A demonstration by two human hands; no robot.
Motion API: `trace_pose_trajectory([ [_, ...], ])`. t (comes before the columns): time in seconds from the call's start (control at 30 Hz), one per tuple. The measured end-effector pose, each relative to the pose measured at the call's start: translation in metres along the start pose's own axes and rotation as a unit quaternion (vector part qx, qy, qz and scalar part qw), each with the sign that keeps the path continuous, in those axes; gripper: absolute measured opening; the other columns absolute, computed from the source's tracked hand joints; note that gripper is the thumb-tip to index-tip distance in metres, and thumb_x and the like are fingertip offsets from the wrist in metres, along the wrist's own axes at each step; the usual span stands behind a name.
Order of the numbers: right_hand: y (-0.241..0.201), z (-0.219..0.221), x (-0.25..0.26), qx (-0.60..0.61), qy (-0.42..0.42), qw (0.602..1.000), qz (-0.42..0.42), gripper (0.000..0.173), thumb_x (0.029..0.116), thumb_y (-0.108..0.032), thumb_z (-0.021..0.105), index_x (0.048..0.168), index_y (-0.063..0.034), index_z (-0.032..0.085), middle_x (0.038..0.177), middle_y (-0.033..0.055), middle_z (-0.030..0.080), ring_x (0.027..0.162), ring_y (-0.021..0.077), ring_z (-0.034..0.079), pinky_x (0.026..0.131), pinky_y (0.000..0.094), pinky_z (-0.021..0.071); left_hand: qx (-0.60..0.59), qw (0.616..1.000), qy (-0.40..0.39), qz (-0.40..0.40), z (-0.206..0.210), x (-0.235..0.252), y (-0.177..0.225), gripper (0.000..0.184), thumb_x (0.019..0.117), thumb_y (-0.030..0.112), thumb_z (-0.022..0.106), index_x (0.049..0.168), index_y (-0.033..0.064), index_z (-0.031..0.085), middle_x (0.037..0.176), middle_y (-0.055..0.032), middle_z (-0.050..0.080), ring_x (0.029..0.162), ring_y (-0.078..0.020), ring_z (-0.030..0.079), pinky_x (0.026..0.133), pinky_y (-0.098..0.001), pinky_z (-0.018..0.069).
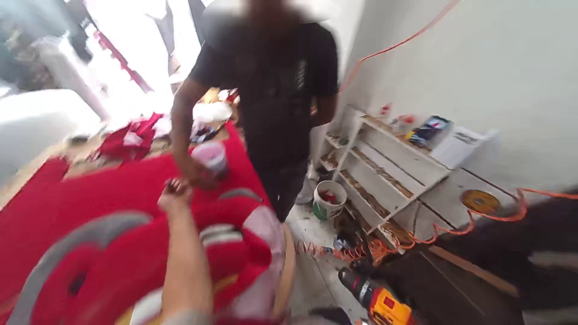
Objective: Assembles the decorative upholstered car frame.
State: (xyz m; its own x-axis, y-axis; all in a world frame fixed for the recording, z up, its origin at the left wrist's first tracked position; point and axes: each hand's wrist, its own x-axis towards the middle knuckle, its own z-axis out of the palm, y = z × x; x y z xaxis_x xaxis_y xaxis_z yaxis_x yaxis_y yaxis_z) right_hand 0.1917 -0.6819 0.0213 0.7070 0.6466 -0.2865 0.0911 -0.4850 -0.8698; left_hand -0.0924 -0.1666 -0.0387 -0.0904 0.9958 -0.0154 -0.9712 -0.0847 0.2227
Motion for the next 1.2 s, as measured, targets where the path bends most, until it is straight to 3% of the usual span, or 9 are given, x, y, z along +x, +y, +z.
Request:
trace_pose_trajectory([
  [0.03,0.003,-0.005,-0.004,0.055,-0.023,0.995,-0.085,0.027,0.0778,0.014,0.068,0.103,0.0226,0.063,0.091,0.0130,0.074,0.086,0.0022,0.068,0.085,0.0151,0.0534,-0.013,1.000,0.025,0.014,-0.003,-0.022,0.011,0.042,0.1104,0.032,0.025,0.082,0.0180,0.053,0.062,0.0080,0.053,0.052,-0.0030,0.053,0.053,-0.0165,0.0482],
  [0.1,-0.011,-0.028,0.007,0.097,-0.089,0.991,0.003,0.027,0.0751,0.015,0.066,0.101,0.0125,0.059,0.084,0.0017,0.070,0.079,-0.0047,0.065,0.080,0.0138,0.0543,-0.020,0.997,0.057,0.056,-0.002,-0.066,0.035,0.041,0.1096,0.033,0.023,0.081,0.0183,0.049,0.060,0.0075,0.048,0.047,-0.0028,0.047,0.046,-0.0152,0.0426],
  [0.23,0.160,-0.061,0.103,0.088,-0.172,0.969,-0.154,0.043,0.0755,-0.003,0.079,0.114,0.0075,0.063,0.097,0.0016,0.076,0.090,0.0019,0.072,0.085,0.0226,0.0605,0.170,0.966,0.137,0.136,-0.009,-0.186,0.100,0.039,0.1082,0.031,0.025,0.078,0.0223,0.049,0.050,0.0107,0.035,0.039,-0.0023,0.033,0.040,-0.0174,0.0306],
  [0.37,0.208,-0.091,0.137,0.016,-0.240,0.960,-0.140,0.042,0.0769,-0.009,0.081,0.115,0.0016,0.067,0.098,0.0011,0.076,0.090,0.0043,0.072,0.086,0.0266,0.0606,0.288,0.893,0.265,0.222,-0.044,-0.361,0.137,0.040,0.1063,0.031,0.026,0.077,0.0244,0.052,0.050,0.0126,0.039,0.040,-0.0019,0.037,0.042,-0.0187,0.0346],
  [0.53,0.226,-0.098,0.144,0.013,-0.302,0.947,-0.104,0.036,0.0787,-0.012,0.079,0.111,-0.0007,0.067,0.091,0.0003,0.075,0.081,0.0058,0.072,0.080,0.0274,0.0617,0.256,0.835,0.452,0.184,-0.119,-0.581,0.084,0.043,0.1077,0.041,0.024,0.081,0.0245,0.054,0.056,0.0112,0.054,0.048,-0.0027,0.054,0.049,-0.0202,0.0483],
  [0.63,0.227,-0.094,0.137,0.007,-0.322,0.940,-0.116,0.048,0.0768,-0.018,0.082,0.118,-0.0001,0.064,0.098,-0.0003,0.075,0.089,0.0043,0.072,0.085,0.0254,0.0611,0.186,0.804,0.560,0.073,-0.150,-0.664,0.024,0.025,0.1053,0.026,0.036,0.086,0.0182,0.050,0.064,0.0046,0.057,0.058,-0.0089,0.060,0.059,-0.0271,0.0543],
  [0.83,0.218,-0.090,0.107,0.009,-0.349,0.926,-0.145,0.050,0.0751,-0.017,0.085,0.117,0.0007,0.064,0.098,-0.0019,0.076,0.090,0.0022,0.072,0.086,0.0230,0.0607,0.164,0.859,0.484,-0.045,-0.140,-0.667,-0.042,0.022,0.1055,0.005,0.037,0.110,0.0032,0.058,0.081,-0.0035,0.068,0.070,-0.0121,0.070,0.068,-0.0268,0.0612],
  [1.03,0.207,-0.082,0.061,0.038,-0.360,0.908,-0.209,0.039,0.0774,-0.019,0.085,0.111,-0.0059,0.071,0.099,-0.0036,0.077,0.093,0.0054,0.073,0.089,0.0269,0.0612,0.300,0.924,0.219,-0.086,-0.088,-0.595,-0.012,0.030,0.1080,0.008,0.035,0.123,0.0056,0.061,0.098,-0.0024,0.070,0.086,-0.0116,0.069,0.083,-0.0292,0.0599],
  [1.2,0.183,-0.070,0.008,0.130,-0.422,0.855,-0.273,0.025,0.0853,-0.021,0.081,0.110,-0.0168,0.075,0.099,0.0007,0.078,0.087,0.0131,0.074,0.081,0.0330,0.0627,0.209,0.969,0.112,-0.068,-0.068,-0.576,0.020,0.031,0.1090,0.004,0.034,0.128,0.0027,0.059,0.098,-0.0072,0.071,0.087,-0.0157,0.072,0.083,-0.0305,0.0618],
])
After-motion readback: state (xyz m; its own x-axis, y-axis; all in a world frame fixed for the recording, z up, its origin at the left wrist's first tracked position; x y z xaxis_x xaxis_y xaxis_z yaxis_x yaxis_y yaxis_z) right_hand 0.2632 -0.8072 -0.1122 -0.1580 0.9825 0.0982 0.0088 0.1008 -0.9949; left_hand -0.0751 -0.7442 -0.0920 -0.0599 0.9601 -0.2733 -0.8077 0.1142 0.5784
